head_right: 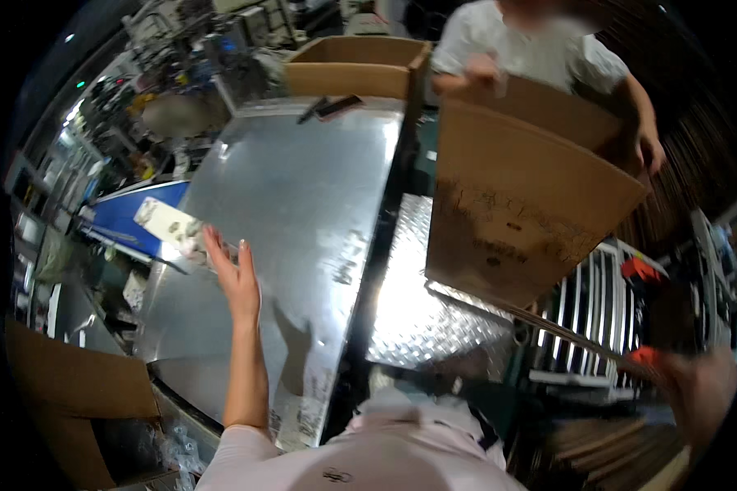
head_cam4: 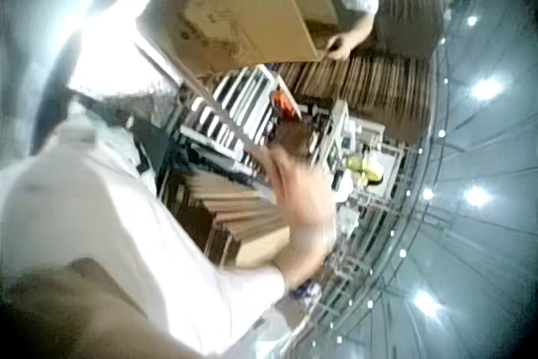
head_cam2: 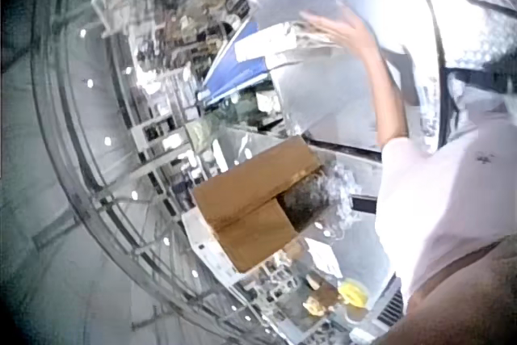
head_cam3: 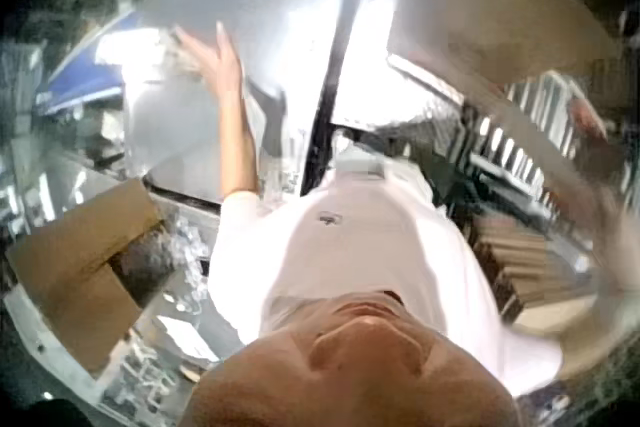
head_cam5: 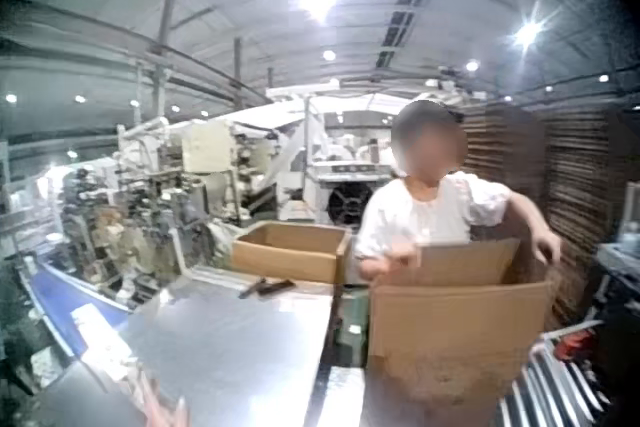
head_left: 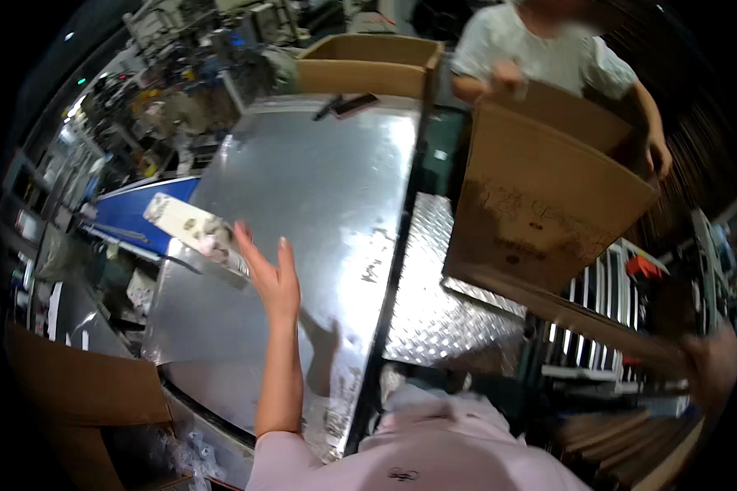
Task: The person places plastic-wrapped packages into cardboard boxes, closes the box flaps, and pushes the boxes through a conveyor-fed taping machine.
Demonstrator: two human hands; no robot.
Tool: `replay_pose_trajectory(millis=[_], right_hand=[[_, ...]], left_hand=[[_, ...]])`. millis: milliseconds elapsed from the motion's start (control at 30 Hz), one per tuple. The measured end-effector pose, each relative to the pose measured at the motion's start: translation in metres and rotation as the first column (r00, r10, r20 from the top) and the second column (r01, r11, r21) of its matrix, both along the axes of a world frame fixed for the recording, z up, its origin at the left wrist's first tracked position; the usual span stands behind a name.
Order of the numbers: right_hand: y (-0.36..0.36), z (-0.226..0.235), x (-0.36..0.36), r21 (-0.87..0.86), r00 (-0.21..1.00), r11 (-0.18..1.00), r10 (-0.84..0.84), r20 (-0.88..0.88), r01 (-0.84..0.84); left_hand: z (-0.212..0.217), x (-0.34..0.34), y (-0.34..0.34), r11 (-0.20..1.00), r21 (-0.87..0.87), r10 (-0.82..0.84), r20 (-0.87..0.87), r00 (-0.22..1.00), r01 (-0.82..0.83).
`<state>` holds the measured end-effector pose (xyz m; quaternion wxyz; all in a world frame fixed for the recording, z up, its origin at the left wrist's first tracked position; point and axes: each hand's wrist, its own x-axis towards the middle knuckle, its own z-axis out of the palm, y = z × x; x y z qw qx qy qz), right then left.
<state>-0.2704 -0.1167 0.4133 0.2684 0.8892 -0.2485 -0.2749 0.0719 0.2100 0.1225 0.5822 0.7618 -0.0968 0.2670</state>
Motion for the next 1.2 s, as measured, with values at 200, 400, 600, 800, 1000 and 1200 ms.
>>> replay_pose_trajectory(millis=[200,400,600,800,1000,1200], right_hand=[[-0.065,-0.137,0.131,0.592,0.771,0.493,0.401,0.495,-0.637],[-0.138,-0.167,0.059,-0.133,0.269,0.700,0.433,0.861,-0.701],[-0.136,-0.221,0.012,-0.252,-0.205,0.559,0.146,0.968,-0.790],[-0.111,-0.187,0.039,-0.080,0.039,-0.238,-0.457,0.889,-0.968],[-0.038,-0.317,0.085,0.509,0.457,-0.099,0.320,0.830,-0.855],[-0.019,-0.371,0.107,0.666,0.655,0.203,0.519,0.548,-0.718]], left_hand=[[0.108,-0.123,-0.128,0.319,0.865,-0.646,-0.102,0.757,0.388],[0.110,-0.088,-0.173,0.213,0.751,-0.435,-0.499,0.749,0.625],[0.113,-0.087,-0.179,0.044,0.879,-0.237,-0.452,0.860,0.474],[0.131,-0.050,-0.113,0.269,0.912,-0.153,-0.276,0.949,0.309],[0.003,-0.103,-0.188,0.120,0.768,-0.378,-0.551,0.744,0.629],[-0.026,-0.056,-0.182,-0.096,0.667,-0.635,-0.613,0.471,0.739]])
